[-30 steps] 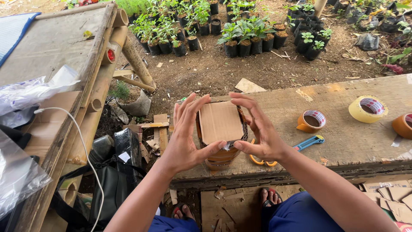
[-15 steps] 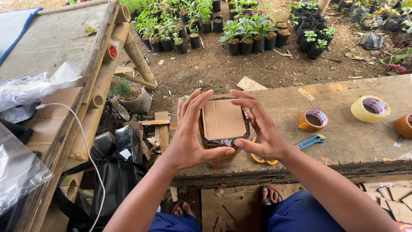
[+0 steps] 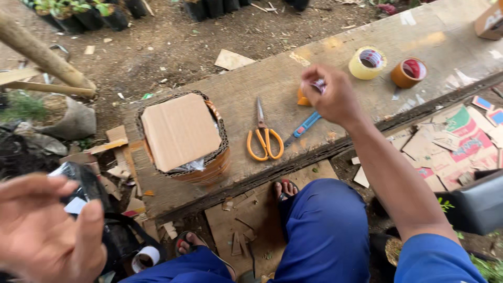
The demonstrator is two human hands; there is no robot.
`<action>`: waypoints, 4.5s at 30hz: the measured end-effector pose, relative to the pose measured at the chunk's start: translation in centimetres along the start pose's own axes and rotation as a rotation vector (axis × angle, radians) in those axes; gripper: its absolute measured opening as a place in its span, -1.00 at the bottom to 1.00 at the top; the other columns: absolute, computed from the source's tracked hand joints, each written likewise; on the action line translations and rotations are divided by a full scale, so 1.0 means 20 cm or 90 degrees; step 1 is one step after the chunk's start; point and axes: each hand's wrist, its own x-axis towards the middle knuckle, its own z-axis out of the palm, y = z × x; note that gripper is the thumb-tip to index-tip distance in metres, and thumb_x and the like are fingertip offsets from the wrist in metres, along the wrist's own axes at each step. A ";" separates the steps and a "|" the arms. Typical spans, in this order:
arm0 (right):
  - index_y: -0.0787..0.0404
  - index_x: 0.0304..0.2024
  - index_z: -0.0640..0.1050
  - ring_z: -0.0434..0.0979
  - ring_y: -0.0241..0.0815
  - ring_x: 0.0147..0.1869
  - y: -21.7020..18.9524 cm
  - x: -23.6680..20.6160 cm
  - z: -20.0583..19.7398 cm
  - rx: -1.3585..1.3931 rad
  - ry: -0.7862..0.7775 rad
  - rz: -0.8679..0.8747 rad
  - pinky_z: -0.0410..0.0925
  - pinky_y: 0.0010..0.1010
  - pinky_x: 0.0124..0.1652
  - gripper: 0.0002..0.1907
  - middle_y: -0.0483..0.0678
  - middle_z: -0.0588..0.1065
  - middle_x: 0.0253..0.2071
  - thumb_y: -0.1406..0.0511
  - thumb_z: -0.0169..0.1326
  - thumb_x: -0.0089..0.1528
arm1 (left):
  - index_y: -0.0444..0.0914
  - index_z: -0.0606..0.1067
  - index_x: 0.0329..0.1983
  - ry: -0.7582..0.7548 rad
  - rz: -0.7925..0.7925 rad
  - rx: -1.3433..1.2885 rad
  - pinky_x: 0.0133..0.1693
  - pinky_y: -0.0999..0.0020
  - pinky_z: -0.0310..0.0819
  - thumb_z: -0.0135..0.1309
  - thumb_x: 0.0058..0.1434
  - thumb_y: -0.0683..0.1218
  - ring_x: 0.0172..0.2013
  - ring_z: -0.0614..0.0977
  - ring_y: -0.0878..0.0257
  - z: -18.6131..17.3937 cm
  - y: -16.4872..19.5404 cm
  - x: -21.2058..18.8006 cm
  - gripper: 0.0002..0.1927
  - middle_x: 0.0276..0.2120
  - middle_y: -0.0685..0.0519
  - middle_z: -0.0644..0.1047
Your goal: The person sits at a wooden workbench and wraps a cylindrical cardboard object with brown packing tape. They cut a rectangular piece of cardboard with scissors, place it on the object, and secure it with additional tape. The person repeatedly wraps and smooths the tape around the object to seal it.
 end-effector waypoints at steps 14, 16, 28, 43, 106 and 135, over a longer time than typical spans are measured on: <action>0.05 -0.04 0.64 0.34 -0.06 0.42 0.43 0.02 0.16 -0.449 0.015 -0.086 -0.35 0.35 0.41 -0.75 -0.11 0.59 -0.01 0.29 0.22 0.21 | -0.22 0.29 0.04 -0.143 0.020 -0.003 -0.28 0.26 0.47 0.24 0.00 -0.27 -0.34 0.54 0.15 0.10 0.14 -0.04 -0.45 -0.32 -0.16 0.51; 0.06 -0.04 0.65 0.37 -0.04 0.43 0.33 0.01 0.14 -0.395 0.101 -0.182 -0.31 0.25 0.49 -0.78 -0.13 0.61 -0.02 0.30 0.22 0.25 | -0.40 0.25 0.06 -0.083 0.151 -0.064 -0.24 0.33 0.46 0.27 0.11 -0.22 -0.27 0.56 0.19 0.14 0.19 0.00 -0.45 -0.27 -0.11 0.49; 0.20 -0.34 0.56 0.41 0.11 0.41 -0.77 -0.35 -0.09 -0.128 0.340 -0.526 -0.30 0.26 0.55 -0.90 -0.08 0.60 -0.19 0.33 0.18 0.27 | -0.37 0.60 0.01 -0.086 0.462 0.178 0.03 0.16 0.59 0.35 0.22 -0.04 0.01 0.62 0.00 0.33 0.79 0.36 -0.61 0.00 -0.07 0.54; 0.21 -0.27 0.54 0.55 0.08 0.18 -1.23 -0.40 -0.18 0.115 0.090 -0.770 -0.25 0.31 0.49 -0.46 -0.04 0.58 -0.28 -0.13 0.15 0.22 | -0.36 0.61 -0.14 -0.053 0.249 -0.066 -0.30 0.40 0.69 0.22 0.26 -0.30 -0.27 0.72 0.24 0.10 0.86 0.48 -0.88 -0.30 -0.01 0.60; 0.20 -0.44 0.46 0.16 -0.53 -0.55 -0.72 0.17 0.05 0.424 -0.399 -0.038 0.07 -0.57 -0.57 -0.70 -0.29 0.30 -0.58 0.19 0.13 0.32 | -0.36 0.51 -0.46 0.234 -0.459 -0.480 -0.34 0.38 0.74 0.13 0.35 -0.06 -0.52 0.60 0.43 0.31 0.07 0.07 -0.69 -0.58 0.10 0.52; 0.20 -0.32 0.49 0.44 -0.48 -0.51 -0.78 0.14 0.16 0.573 -0.381 0.045 0.38 -0.61 -0.47 -0.80 -0.18 0.47 -0.48 0.23 0.16 0.32 | -0.27 0.42 -0.54 0.204 -0.467 -0.378 -0.56 0.51 0.42 0.12 0.37 -0.07 -0.60 0.46 0.46 0.37 0.00 0.06 -0.64 -0.62 0.16 0.45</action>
